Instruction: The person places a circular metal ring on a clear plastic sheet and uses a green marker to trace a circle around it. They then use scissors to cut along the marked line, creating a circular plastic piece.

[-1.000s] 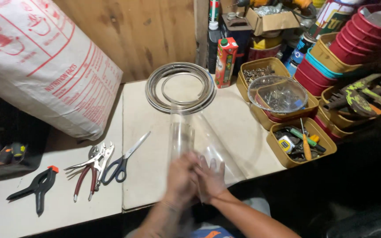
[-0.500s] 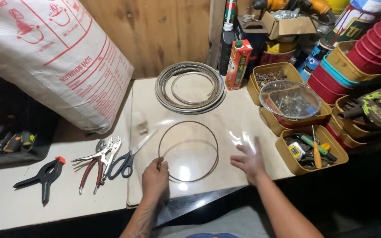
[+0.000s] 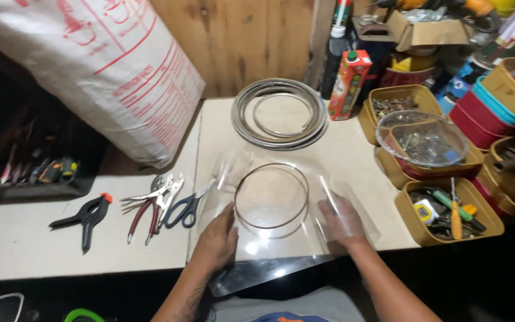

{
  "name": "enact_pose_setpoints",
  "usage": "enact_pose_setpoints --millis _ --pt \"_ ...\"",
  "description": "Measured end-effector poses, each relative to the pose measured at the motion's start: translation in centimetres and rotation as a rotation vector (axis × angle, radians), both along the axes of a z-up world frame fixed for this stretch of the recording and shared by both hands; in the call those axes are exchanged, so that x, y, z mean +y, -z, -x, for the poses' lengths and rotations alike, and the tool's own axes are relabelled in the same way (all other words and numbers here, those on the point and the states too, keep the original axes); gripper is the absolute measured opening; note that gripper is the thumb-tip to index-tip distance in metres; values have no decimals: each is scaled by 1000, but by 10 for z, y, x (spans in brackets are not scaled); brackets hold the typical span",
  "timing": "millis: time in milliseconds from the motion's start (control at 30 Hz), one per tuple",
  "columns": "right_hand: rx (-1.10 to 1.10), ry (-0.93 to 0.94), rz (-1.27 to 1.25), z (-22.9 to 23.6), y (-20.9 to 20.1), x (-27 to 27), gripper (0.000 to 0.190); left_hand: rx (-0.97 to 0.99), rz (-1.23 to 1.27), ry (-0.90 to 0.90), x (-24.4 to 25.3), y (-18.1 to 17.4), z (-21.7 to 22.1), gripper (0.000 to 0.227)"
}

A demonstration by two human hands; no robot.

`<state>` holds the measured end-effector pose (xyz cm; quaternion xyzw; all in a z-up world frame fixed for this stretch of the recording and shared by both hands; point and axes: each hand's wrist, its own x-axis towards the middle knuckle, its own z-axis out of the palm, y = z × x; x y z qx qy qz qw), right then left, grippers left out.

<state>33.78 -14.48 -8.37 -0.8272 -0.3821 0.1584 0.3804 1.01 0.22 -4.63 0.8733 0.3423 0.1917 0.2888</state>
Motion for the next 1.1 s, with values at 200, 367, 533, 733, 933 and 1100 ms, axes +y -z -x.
enact_pose_setpoints --millis 200,367,533,733,933,1100 --pt "-230 -356 97 33 -4 1 72 -374 -500 -400 48 40 28 32" --pt "-540 -433 -108 33 3 3 34 220 -40 -400 70 9 55 47" --pt "-533 -459 -165 38 4 -2 34 322 -110 -468 64 19 71 54" --pt "-539 -434 -261 42 -2 -1 37 459 -97 -593 51 13 84 67" --pt "-526 -404 -107 43 -1 -2 56 215 -302 -613 48 28 62 64" --pt "-581 -396 16 41 3 5 72 -425 -763 -22 -35 5 -51 45"
